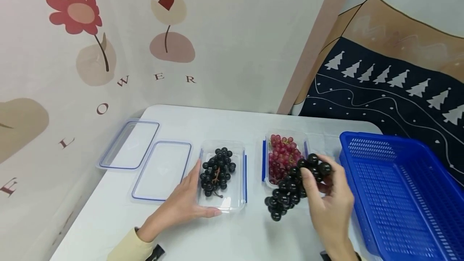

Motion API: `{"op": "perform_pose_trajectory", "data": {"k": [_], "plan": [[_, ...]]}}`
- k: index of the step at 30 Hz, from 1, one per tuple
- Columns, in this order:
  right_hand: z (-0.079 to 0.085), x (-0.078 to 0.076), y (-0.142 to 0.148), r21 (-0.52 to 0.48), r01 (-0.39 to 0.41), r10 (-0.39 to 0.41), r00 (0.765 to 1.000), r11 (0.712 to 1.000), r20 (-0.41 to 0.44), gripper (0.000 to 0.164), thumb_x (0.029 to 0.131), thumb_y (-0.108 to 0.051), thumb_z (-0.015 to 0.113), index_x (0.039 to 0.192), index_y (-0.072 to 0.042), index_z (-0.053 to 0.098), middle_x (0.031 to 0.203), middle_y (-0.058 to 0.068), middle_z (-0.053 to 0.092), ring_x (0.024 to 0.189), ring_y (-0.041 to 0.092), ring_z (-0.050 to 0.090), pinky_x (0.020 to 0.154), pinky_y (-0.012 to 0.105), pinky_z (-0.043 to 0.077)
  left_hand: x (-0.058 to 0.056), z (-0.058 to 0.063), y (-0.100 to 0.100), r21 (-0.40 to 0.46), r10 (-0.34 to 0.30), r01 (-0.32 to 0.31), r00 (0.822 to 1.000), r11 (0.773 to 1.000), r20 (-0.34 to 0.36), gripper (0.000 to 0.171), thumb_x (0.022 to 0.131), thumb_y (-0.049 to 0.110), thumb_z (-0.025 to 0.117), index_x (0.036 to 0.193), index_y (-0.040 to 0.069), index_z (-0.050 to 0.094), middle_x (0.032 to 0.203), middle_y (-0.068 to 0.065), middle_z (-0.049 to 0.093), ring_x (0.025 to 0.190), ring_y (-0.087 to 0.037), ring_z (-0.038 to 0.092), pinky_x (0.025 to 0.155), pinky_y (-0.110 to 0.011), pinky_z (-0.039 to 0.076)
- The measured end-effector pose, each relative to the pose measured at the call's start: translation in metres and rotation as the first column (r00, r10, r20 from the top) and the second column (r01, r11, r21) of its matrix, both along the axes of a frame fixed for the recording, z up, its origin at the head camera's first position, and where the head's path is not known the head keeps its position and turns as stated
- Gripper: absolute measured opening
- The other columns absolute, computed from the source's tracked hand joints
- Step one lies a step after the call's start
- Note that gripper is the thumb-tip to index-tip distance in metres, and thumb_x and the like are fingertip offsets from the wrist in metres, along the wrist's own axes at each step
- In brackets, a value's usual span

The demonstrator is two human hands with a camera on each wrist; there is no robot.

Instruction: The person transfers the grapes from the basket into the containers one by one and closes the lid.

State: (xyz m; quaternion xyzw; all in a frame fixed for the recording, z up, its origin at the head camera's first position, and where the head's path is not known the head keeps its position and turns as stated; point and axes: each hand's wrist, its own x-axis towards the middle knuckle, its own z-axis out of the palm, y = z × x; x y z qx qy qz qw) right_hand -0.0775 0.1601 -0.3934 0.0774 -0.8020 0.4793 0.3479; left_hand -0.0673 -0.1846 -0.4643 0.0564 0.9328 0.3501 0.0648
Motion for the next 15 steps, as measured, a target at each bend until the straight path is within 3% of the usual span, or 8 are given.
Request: {"op": "perform_pose_trajectory", "data": {"k": [8,15], "plan": [[-0.015,-0.020,-0.046,-0.076,-0.241,0.238,0.970,0.968,-0.041,0.048,0.098,0.014,0.071,0.145,0.006,0.062,0.113,0.002,0.072,0.080,0.006,0.066,0.065,0.012,0.052,0.000,0.000,-0.002,0.006,-0.009,0.009,1.000,1.000,-0.024,0.157,0.070,0.073,0.094,0.174,0.002,-0.001,0.179,-0.026,0.009,0.159,-0.055,0.021,0.121,-0.075,0.023],[-0.022,-0.031,-0.078,-0.134,-0.340,0.348,0.936,0.931,0.043,0.041,0.103,0.004,0.072,0.143,-0.004,0.065,0.108,0.005,0.073,0.076,0.012,0.063,0.061,0.017,0.050,0.000,-0.002,-0.002,0.001,-0.014,0.014,0.999,1.000,-0.033,0.157,0.070,0.073,0.093,0.174,0.002,-0.001,0.179,-0.027,0.009,0.158,-0.055,0.022,0.121,-0.073,0.024]]}}
